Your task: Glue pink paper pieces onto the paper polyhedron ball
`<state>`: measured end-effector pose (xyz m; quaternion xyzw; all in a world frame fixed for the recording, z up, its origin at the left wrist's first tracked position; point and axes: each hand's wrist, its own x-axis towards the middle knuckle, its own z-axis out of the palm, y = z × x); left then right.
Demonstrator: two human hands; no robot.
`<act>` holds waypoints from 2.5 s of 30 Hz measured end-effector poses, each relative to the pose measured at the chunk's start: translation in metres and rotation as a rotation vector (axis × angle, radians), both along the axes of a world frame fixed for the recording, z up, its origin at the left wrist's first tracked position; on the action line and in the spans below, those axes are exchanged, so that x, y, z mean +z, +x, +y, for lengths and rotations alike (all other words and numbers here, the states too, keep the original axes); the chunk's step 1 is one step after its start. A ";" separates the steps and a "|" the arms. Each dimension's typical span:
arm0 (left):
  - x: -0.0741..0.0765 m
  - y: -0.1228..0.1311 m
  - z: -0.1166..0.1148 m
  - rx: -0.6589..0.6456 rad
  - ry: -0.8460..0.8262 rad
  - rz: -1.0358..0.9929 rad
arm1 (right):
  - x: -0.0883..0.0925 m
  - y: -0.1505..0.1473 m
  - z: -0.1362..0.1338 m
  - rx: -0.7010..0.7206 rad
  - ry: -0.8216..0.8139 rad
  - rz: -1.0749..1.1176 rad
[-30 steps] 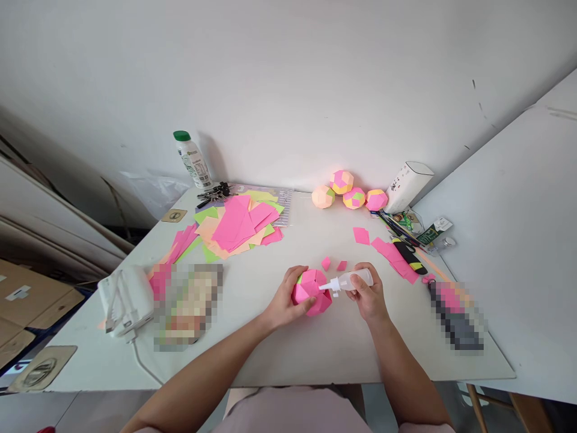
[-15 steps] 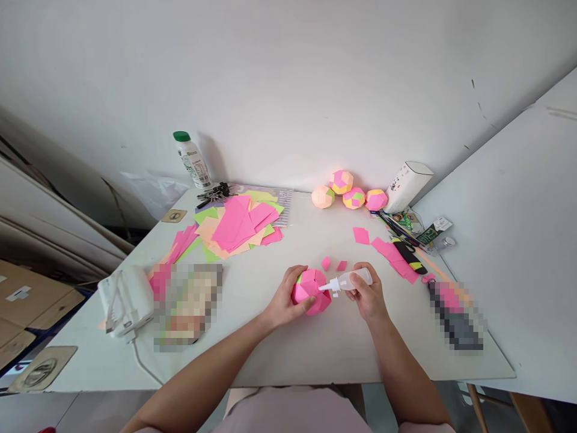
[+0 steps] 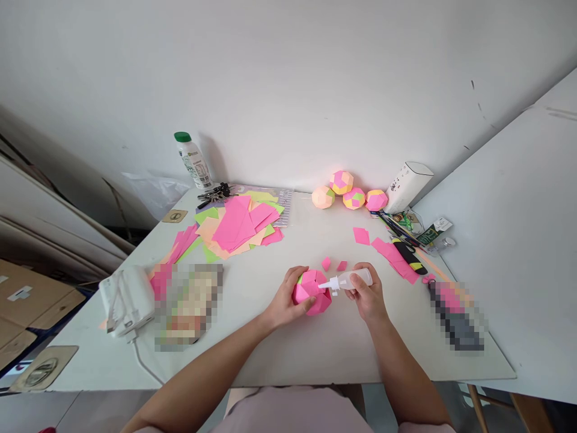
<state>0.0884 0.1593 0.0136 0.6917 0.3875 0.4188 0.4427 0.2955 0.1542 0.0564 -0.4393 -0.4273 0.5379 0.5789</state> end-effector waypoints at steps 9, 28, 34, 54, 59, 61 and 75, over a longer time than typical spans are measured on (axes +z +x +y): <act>-0.001 -0.002 0.001 0.007 0.000 -0.012 | 0.002 0.000 -0.001 -0.011 -0.036 -0.003; 0.005 -0.006 0.000 -0.080 0.060 -0.160 | -0.002 0.019 0.020 -0.145 -0.084 0.015; 0.007 -0.007 -0.001 -0.142 0.101 -0.209 | -0.025 0.023 0.028 -0.281 -0.166 -0.542; 0.007 -0.007 -0.003 -0.259 -0.286 -0.351 | -0.023 0.025 0.021 -0.570 0.464 -1.112; 0.006 -0.008 -0.001 -0.236 -0.471 -0.287 | -0.002 -0.004 0.001 -0.207 1.023 -1.024; 0.005 -0.008 -0.001 -0.248 -0.478 -0.259 | 0.001 -0.014 -0.005 -0.095 1.053 -0.995; 0.005 -0.010 0.002 -0.455 -0.626 -0.286 | 0.002 -0.014 -0.009 0.011 1.032 -1.002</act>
